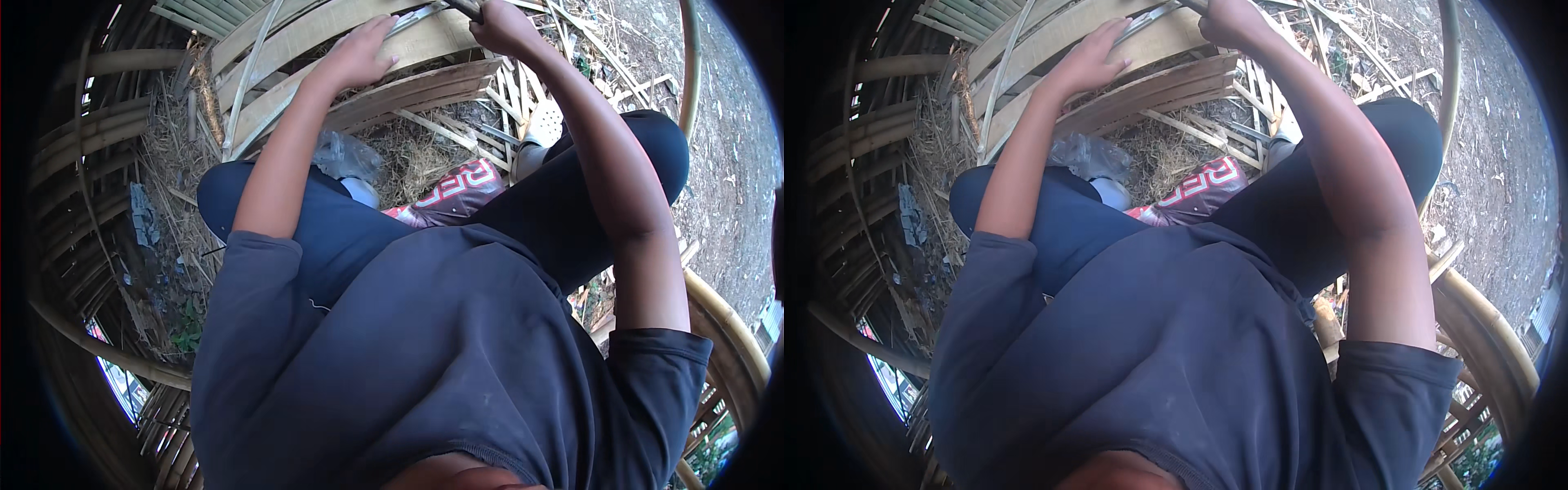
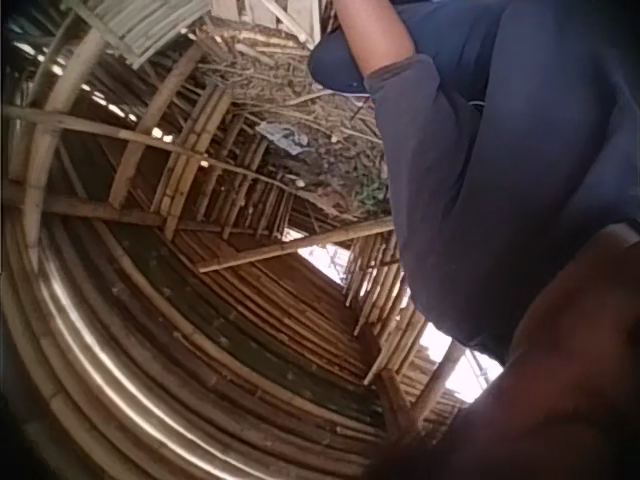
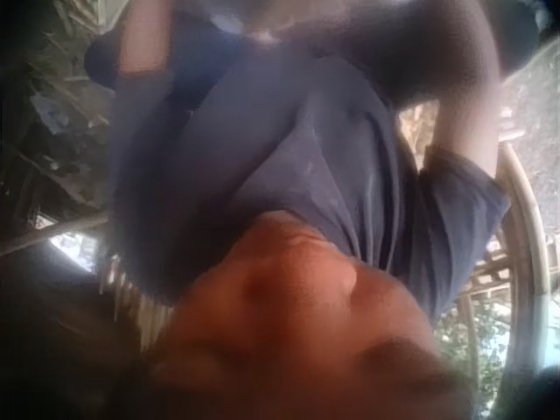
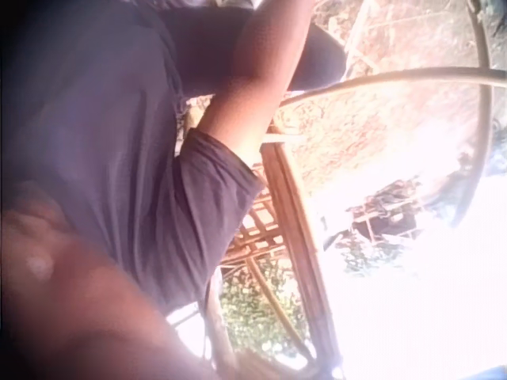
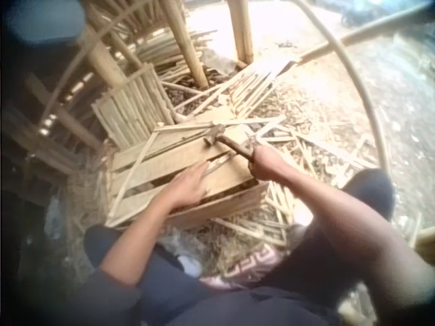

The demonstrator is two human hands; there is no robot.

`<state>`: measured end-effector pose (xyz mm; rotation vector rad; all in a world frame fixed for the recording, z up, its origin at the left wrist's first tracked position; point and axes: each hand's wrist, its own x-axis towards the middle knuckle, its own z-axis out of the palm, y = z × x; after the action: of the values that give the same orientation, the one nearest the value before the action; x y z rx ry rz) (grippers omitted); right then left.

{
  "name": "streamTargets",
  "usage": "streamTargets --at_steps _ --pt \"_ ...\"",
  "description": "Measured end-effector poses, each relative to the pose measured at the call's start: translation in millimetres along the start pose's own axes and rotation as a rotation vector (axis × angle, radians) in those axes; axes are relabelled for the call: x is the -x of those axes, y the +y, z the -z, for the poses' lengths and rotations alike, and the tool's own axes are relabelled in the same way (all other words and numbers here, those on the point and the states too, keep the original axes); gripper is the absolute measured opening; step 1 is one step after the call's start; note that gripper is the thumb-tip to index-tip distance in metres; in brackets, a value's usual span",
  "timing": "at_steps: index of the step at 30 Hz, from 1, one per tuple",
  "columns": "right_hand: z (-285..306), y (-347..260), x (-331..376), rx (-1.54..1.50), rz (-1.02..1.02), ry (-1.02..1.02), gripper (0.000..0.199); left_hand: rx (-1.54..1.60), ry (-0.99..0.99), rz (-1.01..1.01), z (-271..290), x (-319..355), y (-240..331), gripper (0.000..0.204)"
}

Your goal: The person nails bamboo slats onto a wooden frame using a hammer by hand.

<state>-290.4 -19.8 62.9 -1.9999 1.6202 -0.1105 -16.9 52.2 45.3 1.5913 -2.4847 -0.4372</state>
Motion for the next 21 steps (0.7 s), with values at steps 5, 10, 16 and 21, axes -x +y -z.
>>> streamTargets --at_steps 5,10,16,21 --pt "-10.8 25.0 -7.5 0.054 -0.021 0.065 0.024 -0.018 -0.148 0.014 34.1 13.9 26.9 0.067" --pt "-16.0 12.3 1.8 0.012 0.07 0.147 0.029 -0.174 -0.169 0.056 39.0 54.0 15.2 0.061" --pt "-12.4 9.7 31.9 0.415 0.23 0.359 0.045 0.223 -0.271 -0.023 62.4 70.3 45.6 0.043" --pt "11.3 -31.0 88.0 0.243 0.364 -0.174 0.024 0.308 -0.479 -0.071 78.1 128.6 110.4 0.04"
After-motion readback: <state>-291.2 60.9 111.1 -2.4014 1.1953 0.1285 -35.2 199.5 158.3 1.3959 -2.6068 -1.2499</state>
